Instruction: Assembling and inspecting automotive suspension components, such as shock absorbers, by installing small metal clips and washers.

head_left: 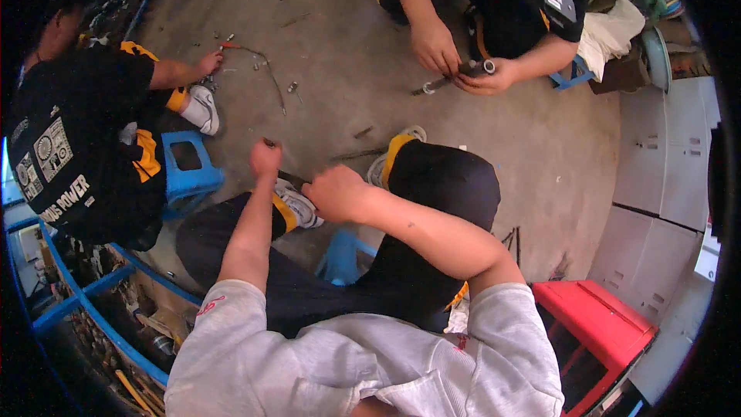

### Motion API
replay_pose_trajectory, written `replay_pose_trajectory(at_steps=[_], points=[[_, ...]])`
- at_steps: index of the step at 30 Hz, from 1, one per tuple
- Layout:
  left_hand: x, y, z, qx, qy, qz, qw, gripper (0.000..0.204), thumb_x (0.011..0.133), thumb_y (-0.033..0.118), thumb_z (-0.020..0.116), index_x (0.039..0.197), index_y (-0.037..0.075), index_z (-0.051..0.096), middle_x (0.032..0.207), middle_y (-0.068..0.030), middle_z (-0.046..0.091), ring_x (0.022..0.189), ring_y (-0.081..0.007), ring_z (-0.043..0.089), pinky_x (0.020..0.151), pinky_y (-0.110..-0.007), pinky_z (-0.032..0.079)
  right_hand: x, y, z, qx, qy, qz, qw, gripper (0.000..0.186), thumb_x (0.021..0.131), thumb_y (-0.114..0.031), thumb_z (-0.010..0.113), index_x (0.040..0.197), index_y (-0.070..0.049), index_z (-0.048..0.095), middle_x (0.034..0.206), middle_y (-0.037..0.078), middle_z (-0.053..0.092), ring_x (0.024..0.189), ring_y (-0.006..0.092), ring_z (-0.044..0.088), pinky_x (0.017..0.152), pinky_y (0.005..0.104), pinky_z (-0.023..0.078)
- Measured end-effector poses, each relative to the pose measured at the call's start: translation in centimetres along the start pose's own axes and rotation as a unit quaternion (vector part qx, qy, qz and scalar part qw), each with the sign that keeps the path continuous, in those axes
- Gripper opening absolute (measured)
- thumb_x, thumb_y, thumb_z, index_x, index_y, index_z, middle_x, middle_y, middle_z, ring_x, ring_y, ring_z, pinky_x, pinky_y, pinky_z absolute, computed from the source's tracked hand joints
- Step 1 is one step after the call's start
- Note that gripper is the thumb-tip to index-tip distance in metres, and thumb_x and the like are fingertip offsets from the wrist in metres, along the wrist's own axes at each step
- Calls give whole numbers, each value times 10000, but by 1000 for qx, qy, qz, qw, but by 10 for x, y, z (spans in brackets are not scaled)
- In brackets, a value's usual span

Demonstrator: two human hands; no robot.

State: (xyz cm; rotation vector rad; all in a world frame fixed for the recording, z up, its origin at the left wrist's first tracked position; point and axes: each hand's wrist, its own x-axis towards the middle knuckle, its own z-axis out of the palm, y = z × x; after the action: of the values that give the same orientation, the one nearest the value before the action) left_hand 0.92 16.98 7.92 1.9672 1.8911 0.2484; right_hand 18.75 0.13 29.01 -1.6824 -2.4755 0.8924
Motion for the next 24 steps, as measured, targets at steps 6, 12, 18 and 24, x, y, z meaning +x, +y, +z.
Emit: replay_pose_trajectory(at_steps=[6,12,18,24], points=[[-3,-17,-2,18,-7,-46,999,285,766,276,654,955,68,696,923,-182,686,917,-365,653,803,-435,520,8,-12,2,-11,-28,-11,999,302,763,-277,668,987,-76,641,885,147,678,855,316,668,710,425,535],[-50,11,1,-9,-21,-54,998,271,766,293,635,923,77,683,913,-177,682,893,-373,646,790,-439,516,-10,-2,2,-13,-15,8,1000,348,762,-312,681,1016,-78,633,881,144,685,846,331,667,731,422,537],[-97,27,7,-14,-45,-26,999,282,782,314,626,924,75,670,906,-164,682,904,-362,641,779,-439,508,-11,22,4,-16,-32,-6,999,330,760,-295,673,998,-68,641,813,143,684,780,340,669,698,429,535],[-163,56,10,-18,-58,64,996,259,803,309,615,914,78,652,871,-148,681,878,-367,635,743,-460,497,-18,48,-5,16,4,-30,999,288,749,-305,658,922,-75,665,814,149,680,783,338,665,686,438,534]])
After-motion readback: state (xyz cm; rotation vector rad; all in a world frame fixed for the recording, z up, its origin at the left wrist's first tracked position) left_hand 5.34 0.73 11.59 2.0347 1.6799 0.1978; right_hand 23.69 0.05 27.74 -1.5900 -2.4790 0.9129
